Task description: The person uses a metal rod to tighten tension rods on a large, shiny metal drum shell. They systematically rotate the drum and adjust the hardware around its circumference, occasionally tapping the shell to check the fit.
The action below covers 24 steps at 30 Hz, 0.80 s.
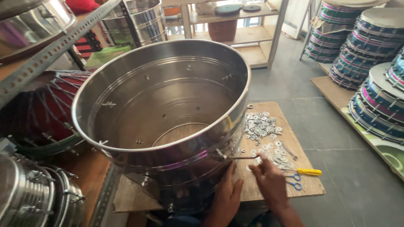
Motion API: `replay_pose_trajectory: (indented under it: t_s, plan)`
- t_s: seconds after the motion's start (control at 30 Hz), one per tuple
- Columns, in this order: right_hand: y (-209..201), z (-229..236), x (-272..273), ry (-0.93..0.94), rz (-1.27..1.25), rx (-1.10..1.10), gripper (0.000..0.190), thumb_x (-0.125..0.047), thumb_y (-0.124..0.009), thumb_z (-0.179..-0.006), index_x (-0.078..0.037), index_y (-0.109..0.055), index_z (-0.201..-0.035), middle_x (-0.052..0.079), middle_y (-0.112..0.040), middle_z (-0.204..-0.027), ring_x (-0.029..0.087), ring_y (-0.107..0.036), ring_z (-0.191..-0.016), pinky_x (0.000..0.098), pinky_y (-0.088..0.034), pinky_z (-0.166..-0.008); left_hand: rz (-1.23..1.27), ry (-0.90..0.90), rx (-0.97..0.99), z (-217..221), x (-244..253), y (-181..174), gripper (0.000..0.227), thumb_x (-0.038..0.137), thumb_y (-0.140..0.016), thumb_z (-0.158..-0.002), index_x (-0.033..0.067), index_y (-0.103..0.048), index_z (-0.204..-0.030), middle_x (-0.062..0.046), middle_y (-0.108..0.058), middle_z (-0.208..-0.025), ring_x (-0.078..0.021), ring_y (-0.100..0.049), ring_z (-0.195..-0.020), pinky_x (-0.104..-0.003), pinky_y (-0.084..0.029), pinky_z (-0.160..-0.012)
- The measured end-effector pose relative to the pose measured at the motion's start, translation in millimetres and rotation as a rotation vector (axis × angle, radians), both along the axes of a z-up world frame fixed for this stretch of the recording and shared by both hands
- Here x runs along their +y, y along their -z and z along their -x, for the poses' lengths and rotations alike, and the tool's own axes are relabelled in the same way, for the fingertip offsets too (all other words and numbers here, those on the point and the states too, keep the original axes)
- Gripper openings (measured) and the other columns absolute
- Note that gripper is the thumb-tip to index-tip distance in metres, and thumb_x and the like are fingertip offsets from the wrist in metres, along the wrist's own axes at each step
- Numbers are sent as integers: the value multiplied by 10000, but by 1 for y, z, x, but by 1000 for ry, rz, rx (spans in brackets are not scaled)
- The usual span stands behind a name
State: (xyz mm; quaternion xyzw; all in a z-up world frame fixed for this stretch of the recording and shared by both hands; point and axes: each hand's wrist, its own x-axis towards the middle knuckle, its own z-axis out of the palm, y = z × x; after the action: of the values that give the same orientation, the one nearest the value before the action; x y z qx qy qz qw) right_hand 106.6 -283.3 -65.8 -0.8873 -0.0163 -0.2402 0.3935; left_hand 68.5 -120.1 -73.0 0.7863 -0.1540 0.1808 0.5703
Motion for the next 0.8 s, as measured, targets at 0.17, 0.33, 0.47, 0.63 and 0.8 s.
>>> replay_pose_trajectory:
  t_s: [0.17, 0.33, 0.47, 0.63, 0.8]
  plan:
    - [22, 12, 11, -110, 48, -21, 449, -276, -751, -839, -133, -647, -1251, 90, -726, -724, 282, -705, -646, 431, -548, -596, 188, -5, 370, -19, -23, 0, 414, 175, -448, -1075, 68, -595, -1447, -241, -710, -1131, -321, -682, -1083, -381, -529, -970]
    - [-14, 8, -5, -208, 2, 107, 377, -189, -705, -836, -124, -710, -1207, 135, -744, -874, 288, -753, -721, 412, -590, -639, 528, 222, 85, -38, -24, 20, 269, 176, -411, -1107, 2, -612, -1146, -197, -717, -1267, -262, -662, -1251, -383, -473, -1113]
    - [-98, 10, -11, -132, 200, -27, 122, -166, -727, -883, -102, -764, -980, 120, -739, -909, 301, -740, -837, 401, -577, -743, 607, 282, 74, -42, -33, 30, 278, 235, -410, -1109, 26, -591, -1078, -172, -722, -1163, -250, -679, -1170, -400, -495, -1094]
    - [-203, 5, 23, -322, 189, -622, 287, -103, -730, -903, -74, -696, -1187, 151, -681, -1192, 320, -660, -1124, 432, -539, -945, 637, 311, -5, -40, -39, 33, 383, 299, -384, -1130, -3, -603, -1044, -118, -677, -1038, -216, -665, -1043, -393, -526, -1032]
    - [-242, -51, 55, -564, 367, -783, 398, -448, -629, -983, -74, -672, -1112, 124, -685, -1212, 329, -614, -1226, 529, -406, -1145, 607, 217, 19, -32, -30, 42, 423, 334, -396, -1120, -2, -627, -1006, -95, -667, -916, -179, -644, -879, -344, -522, -864]
